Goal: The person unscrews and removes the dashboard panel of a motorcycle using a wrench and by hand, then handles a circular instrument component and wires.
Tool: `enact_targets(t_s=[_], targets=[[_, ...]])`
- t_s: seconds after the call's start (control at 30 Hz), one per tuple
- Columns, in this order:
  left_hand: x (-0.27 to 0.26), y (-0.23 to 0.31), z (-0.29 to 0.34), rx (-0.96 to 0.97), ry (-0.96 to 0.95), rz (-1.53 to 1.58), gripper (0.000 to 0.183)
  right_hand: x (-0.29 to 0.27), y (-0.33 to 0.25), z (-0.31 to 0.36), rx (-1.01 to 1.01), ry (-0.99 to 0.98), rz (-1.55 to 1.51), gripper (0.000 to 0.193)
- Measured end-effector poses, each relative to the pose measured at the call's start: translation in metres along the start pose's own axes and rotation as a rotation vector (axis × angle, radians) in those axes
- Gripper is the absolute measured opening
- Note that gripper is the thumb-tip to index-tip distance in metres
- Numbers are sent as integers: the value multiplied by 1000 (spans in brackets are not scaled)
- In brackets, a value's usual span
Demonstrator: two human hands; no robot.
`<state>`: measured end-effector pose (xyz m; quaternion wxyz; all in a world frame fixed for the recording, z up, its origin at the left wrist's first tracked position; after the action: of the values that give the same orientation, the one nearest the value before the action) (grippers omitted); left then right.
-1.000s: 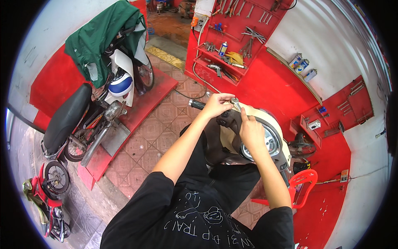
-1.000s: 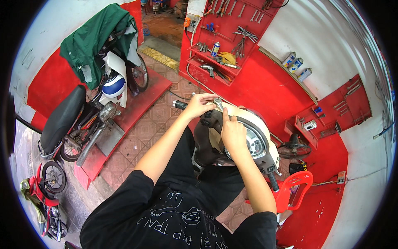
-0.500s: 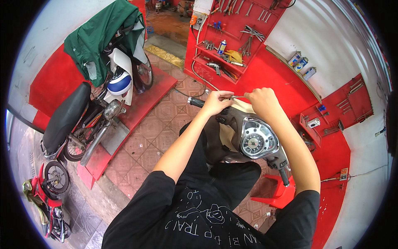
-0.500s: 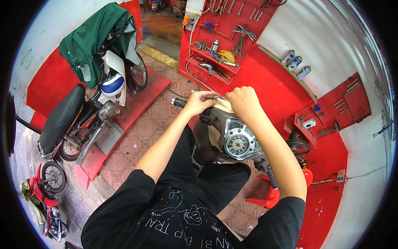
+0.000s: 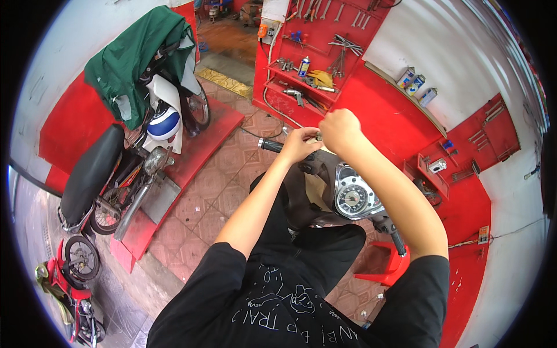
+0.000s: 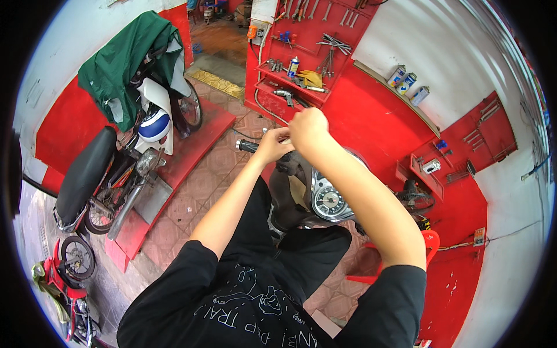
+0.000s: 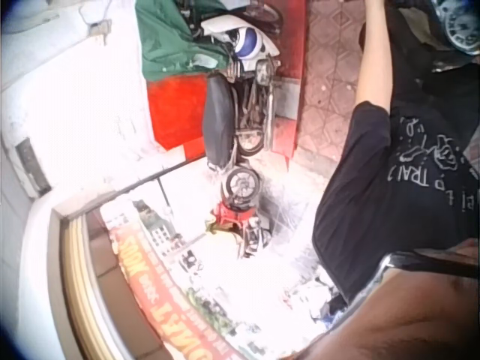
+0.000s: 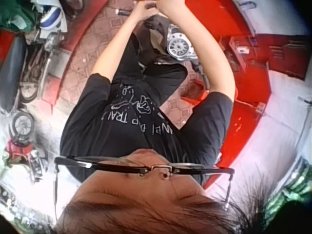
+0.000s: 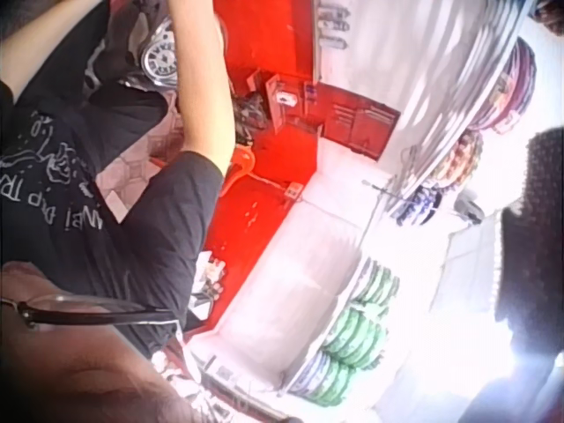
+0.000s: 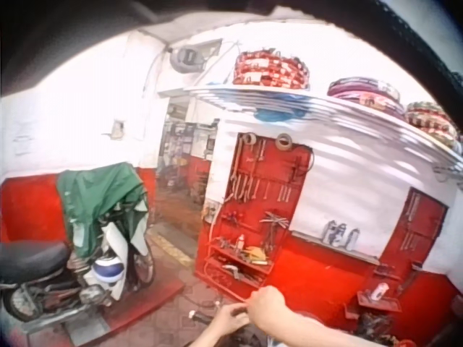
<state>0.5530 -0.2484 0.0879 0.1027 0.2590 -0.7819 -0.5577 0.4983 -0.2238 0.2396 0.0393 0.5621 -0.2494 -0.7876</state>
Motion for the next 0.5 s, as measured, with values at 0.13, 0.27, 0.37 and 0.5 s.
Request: enact_targets(t_s=[0.13, 0.27, 0.37, 0.5], targets=[[3, 20, 2, 58, 51, -166, 42, 8, 28, -48, 179, -327, -242, 25], [-2, 3, 2, -83, 75, -35, 52, 50, 75, -53, 345, -827, -696, 28], [-4, 1, 1, -126, 102, -142, 48, 90, 99, -38, 320, -896, -882, 26], [2, 18, 5, -145, 120, -128, 40, 128, 108, -4, 222, -648, -1193, 27]])
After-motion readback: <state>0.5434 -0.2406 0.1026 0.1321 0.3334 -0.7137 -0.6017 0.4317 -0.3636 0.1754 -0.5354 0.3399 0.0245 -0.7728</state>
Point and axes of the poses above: each hand's wrist, its own z-axis away from the middle knuckle, its own x-axis out of the palm, y = z × x, the point moved 10 cm from there along -z, towards the middle knuckle, and after that the axes turned 12 degrees about -z, right-handed, at the moved point
